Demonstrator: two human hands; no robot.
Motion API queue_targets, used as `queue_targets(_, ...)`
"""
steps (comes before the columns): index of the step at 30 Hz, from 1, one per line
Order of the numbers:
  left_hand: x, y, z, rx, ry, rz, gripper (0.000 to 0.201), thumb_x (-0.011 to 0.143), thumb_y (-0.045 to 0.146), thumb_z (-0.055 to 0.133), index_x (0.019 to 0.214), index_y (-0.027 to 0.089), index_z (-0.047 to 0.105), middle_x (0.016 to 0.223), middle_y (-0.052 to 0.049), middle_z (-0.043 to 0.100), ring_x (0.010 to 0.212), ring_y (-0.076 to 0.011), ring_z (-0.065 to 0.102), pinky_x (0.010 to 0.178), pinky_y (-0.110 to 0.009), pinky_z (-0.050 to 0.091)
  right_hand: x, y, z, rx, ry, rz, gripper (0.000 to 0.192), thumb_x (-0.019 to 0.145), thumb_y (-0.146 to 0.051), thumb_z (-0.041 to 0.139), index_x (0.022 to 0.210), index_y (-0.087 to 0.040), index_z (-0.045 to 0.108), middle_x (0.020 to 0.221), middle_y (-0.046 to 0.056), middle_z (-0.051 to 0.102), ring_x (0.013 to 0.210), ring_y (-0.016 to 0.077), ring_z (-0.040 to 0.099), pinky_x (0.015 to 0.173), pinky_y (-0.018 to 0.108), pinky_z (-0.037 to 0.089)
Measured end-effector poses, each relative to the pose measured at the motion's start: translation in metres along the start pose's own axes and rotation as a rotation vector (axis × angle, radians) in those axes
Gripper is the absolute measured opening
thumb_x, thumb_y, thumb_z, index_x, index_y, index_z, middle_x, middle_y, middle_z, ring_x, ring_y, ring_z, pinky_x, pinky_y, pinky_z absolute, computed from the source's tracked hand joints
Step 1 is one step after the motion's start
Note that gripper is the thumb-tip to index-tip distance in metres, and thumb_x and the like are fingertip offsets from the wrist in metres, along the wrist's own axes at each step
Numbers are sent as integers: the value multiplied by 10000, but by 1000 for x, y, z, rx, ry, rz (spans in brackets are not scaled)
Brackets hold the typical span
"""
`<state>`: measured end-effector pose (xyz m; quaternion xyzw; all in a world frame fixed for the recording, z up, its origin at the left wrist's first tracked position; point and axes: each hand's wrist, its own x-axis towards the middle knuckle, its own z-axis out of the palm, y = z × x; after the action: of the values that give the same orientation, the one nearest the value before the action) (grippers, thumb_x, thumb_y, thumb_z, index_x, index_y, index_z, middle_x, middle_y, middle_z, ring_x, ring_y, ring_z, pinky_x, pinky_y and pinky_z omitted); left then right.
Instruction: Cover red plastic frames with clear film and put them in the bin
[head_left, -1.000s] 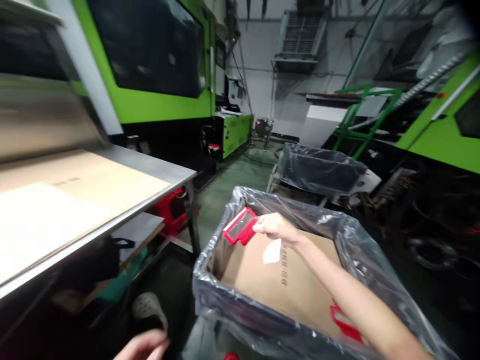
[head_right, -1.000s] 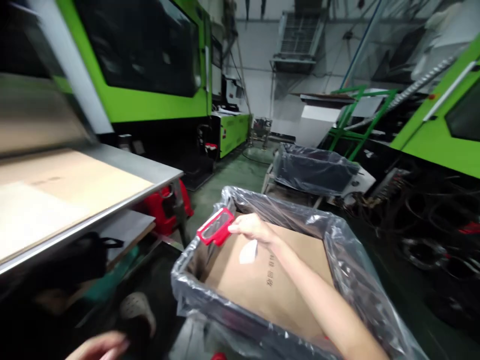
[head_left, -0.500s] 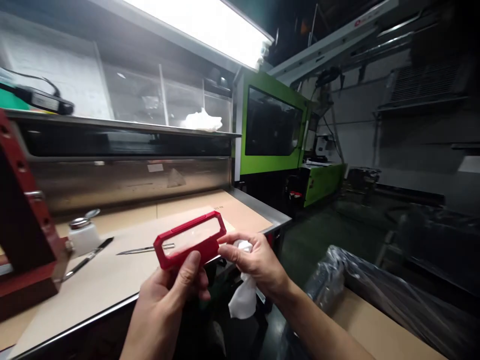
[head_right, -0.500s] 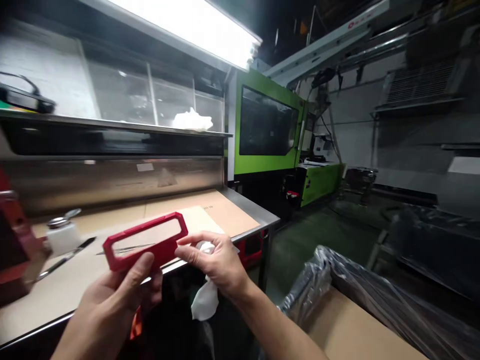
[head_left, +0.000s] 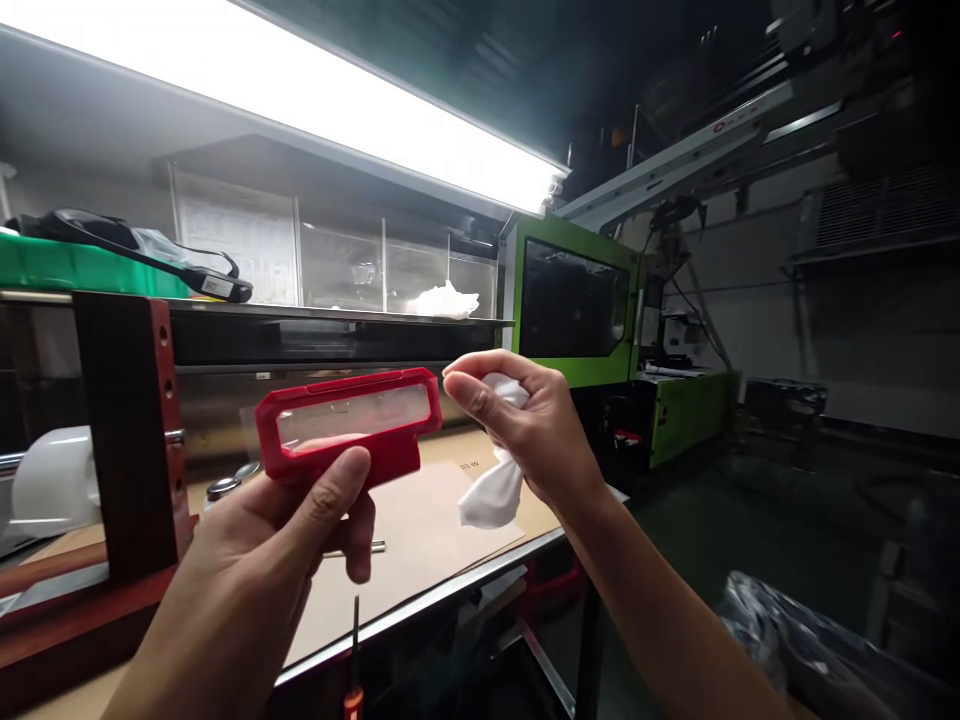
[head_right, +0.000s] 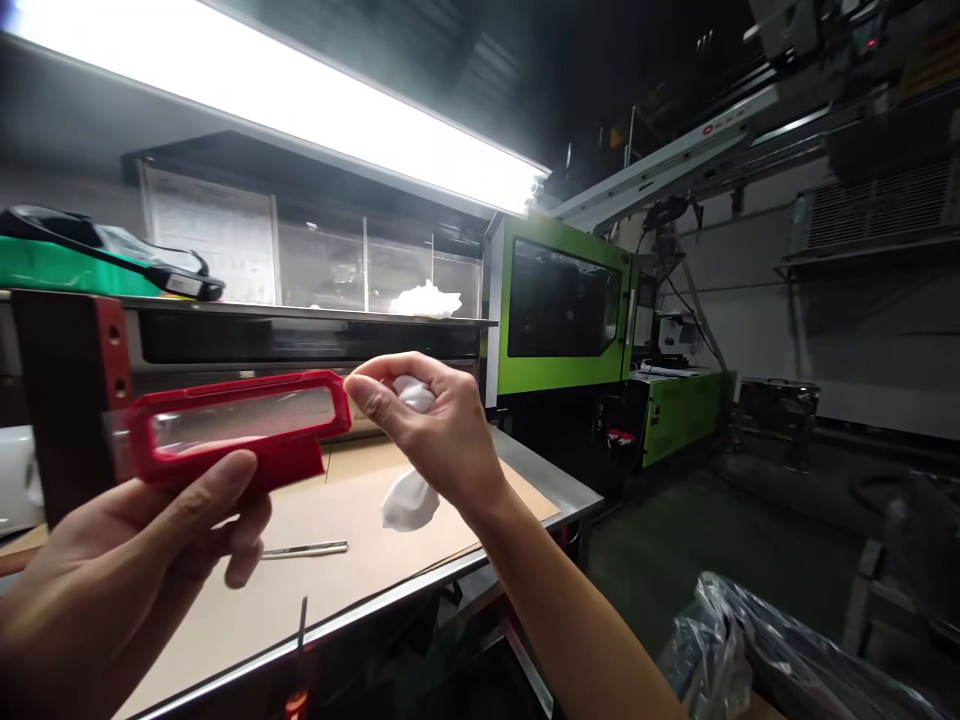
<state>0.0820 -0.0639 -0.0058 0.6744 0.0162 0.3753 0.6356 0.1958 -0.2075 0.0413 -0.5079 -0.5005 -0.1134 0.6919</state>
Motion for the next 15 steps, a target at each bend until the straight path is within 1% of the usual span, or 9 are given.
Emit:
queue_targets(2, 2, 2, -1, -1, -9, 25, 273, 690, 493, 688, 747, 229, 646, 556, 32, 583, 464, -120, 492, 447, -227, 419, 3, -1, 2, 6, -19, -1, 112, 715, -249, 740, 772, -172, 683, 555, -67, 466, 456, 22, 336, 419, 164, 304)
queue_targets(5, 4, 3, -2, 16, -4, 51, 276, 683, 500, 687, 719, 231, 637, 547, 28, 572, 468, -128, 494, 438, -232, 420, 6, 0, 4, 2, -36, -5, 105, 709, -226, 741, 767, -164, 679, 549, -67, 476, 457, 23, 354, 414, 159, 313)
queue_targets(7, 5, 2, -4, 46, -18, 51, 274, 698, 506, 667, 703, 236, 626, 567, 23, 578, 478, -133, 496, 447, -237, 430, 9, 0, 6, -6, -46, -8, 102, 709, -220, 739, 762, -159, 676, 553, -64, 490, 460, 24, 370, 413, 158, 321)
queue_targets(11, 6, -3, -7, 70, -32, 48, 272, 713, 514, 645, 729, 242, 635, 583, 26, 576, 481, -134, 497, 473, -243, 446, 13, -1, 10, -49, -61, -14, 92, 720, -212, 723, 748, -149, 661, 565, -54, 527, 477, 34, 424, 420, 159, 350)
queue_targets(13, 7, -2, -6, 72, -12, 46, 290, 703, 526, 648, 722, 237, 639, 567, 28, 575, 475, -131, 498, 485, -238, 451, 12, -2, 13, -101, -62, -55, 82, 739, -213, 702, 748, -147, 654, 588, -44, 558, 498, 44, 466, 441, 166, 384)
queue_targets(15, 8, -1, -6, 76, 31, 27, 316, 681, 540, 660, 706, 226, 643, 560, 21, 592, 484, -135, 513, 510, -234, 467, 8, -1, 17, -204, -30, -164, 69, 763, -210, 675, 750, -147, 650, 635, -30, 585, 538, 55, 502, 484, 178, 422)
